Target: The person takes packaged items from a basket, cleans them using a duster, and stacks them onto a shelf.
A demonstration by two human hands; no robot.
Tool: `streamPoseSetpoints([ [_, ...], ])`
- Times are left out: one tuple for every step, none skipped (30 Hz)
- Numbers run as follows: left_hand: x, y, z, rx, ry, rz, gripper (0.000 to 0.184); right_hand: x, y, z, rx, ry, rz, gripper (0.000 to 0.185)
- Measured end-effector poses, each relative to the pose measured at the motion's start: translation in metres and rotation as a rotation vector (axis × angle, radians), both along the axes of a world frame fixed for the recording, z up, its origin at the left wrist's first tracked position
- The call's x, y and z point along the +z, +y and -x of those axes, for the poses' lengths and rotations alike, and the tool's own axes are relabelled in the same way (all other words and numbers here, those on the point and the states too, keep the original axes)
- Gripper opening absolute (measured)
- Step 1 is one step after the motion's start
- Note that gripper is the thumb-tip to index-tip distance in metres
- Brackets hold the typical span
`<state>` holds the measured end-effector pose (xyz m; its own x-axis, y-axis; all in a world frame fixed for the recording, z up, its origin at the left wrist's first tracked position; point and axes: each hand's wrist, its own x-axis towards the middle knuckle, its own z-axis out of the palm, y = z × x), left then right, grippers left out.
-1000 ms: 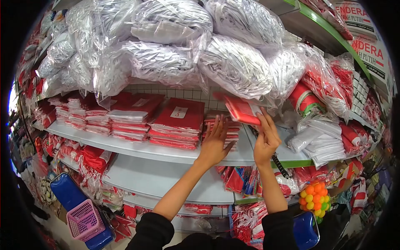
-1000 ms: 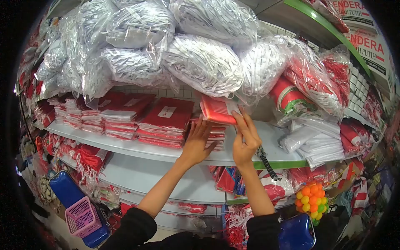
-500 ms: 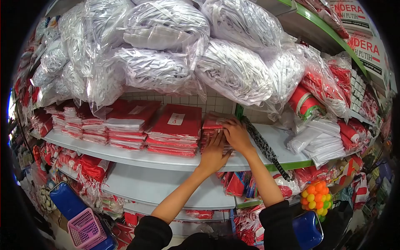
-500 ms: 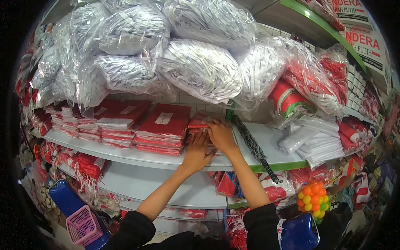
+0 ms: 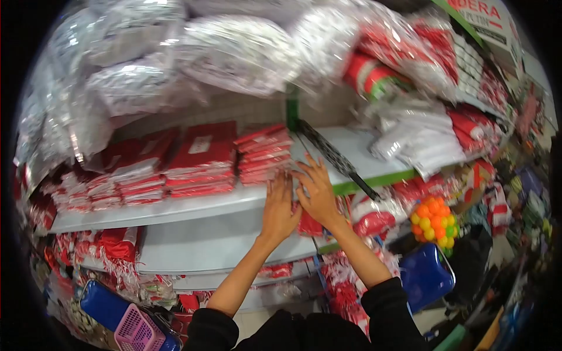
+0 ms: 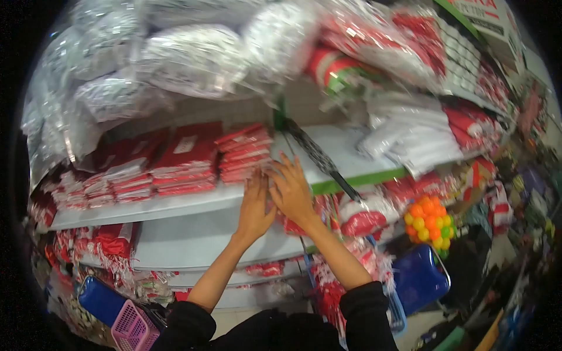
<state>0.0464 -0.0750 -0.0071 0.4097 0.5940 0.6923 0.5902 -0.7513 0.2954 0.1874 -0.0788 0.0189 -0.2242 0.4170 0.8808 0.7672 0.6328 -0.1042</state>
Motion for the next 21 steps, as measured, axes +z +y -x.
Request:
streamPoseSetpoints([
  [-0.009, -0.008, -0.008, -0.029, -0.023, 0.011, 0.068, -0.012, -0.014, -0.005, -0.020, 0.040, -0.016, 0.028],
  [-0.019, -0.017, -0.017, -0.057, -0.007, 0.018, 0.067, -0.024, -0.027, -0.011, -0.033, 0.075, 0.015, 0.027],
  [-0.028, -0.027, -0.026, -0.089, 0.010, 0.024, 0.067, -0.037, -0.042, -0.018, -0.049, 0.112, 0.045, 0.027],
  [-0.037, -0.037, -0.036, -0.124, 0.027, 0.028, 0.067, -0.049, -0.057, -0.026, -0.068, 0.152, 0.071, 0.026],
  [-0.050, -0.046, -0.046, -0.166, 0.072, 0.034, 0.067, -0.062, -0.071, -0.034, -0.091, 0.194, 0.076, 0.025],
  [-0.062, -0.057, -0.060, -0.227, 0.077, 0.088, 0.068, -0.077, -0.086, -0.043, -0.129, 0.223, 0.115, 0.025],
  [-0.075, -0.068, -0.073, -0.287, 0.085, 0.142, 0.068, -0.094, -0.102, -0.052, -0.167, 0.254, 0.152, 0.025],
  [-0.088, -0.080, -0.083, -0.344, 0.095, 0.198, 0.068, -0.111, -0.117, -0.061, -0.202, 0.287, 0.191, 0.025],
  [-0.107, -0.088, -0.094, -0.377, 0.167, 0.190, 0.069, -0.128, -0.132, -0.071, -0.254, 0.318, 0.217, 0.024],
  [-0.123, -0.100, -0.105, -0.435, 0.178, 0.232, 0.069, -0.146, -0.150, -0.077, -0.325, 0.366, 0.267, 0.024],
  [-0.137, -0.114, -0.115, -0.490, 0.185, 0.270, 0.069, -0.164, -0.169, -0.083, -0.394, 0.410, 0.310, 0.025],
  [-0.151, -0.126, -0.124, -0.544, 0.190, 0.303, 0.069, -0.181, -0.187, -0.089, -0.462, 0.452, 0.348, 0.025],
  [-0.170, -0.137, -0.131, -0.597, 0.238, 0.282, 0.069, -0.197, -0.204, -0.095, -0.516, 0.460, 0.388, 0.025],
  [-0.188, -0.147, -0.138, -0.653, 0.289, 0.337, 0.069, -0.214, -0.223, -0.101, -0.569, 0.470, 0.429, 0.025],
  [-0.204, -0.159, -0.143, -0.707, 0.346, 0.394, 0.069, -0.232, -0.242, -0.105, -0.621, 0.486, 0.474, 0.025],
  [-0.216, -0.171, -0.146, -0.761, 0.408, 0.453, 0.069, -0.252, -0.261, -0.107, -0.685, 0.517, 0.516, 0.025],
  [-0.225, -0.182, -0.148, -0.813, 0.449, 0.480, 0.067, -0.270, -0.278, -0.111, -0.748, 0.548, 0.555, 0.026],
  [-0.244, -0.190, -0.149, -0.867, 0.494, 0.492, 0.066, -0.290, -0.295, -0.111, -0.810, 0.581, 0.596, 0.026],
  [-0.268, -0.197, -0.153, -0.917, 0.532, 0.500, 0.065, -0.314, -0.313, -0.110, -0.879, 0.653, 0.677, 0.025],
  [-0.284, -0.205, -0.154, -0.963, 0.568, 0.511, 0.064, -0.331, -0.331, -0.106, -0.941, 0.672, 0.689, 0.025],
  [-0.291, -0.215, -0.156, -1.002, 0.609, 0.545, 0.062, -0.346, -0.348, -0.100, -0.998, 0.688, 0.703, 0.025],
])
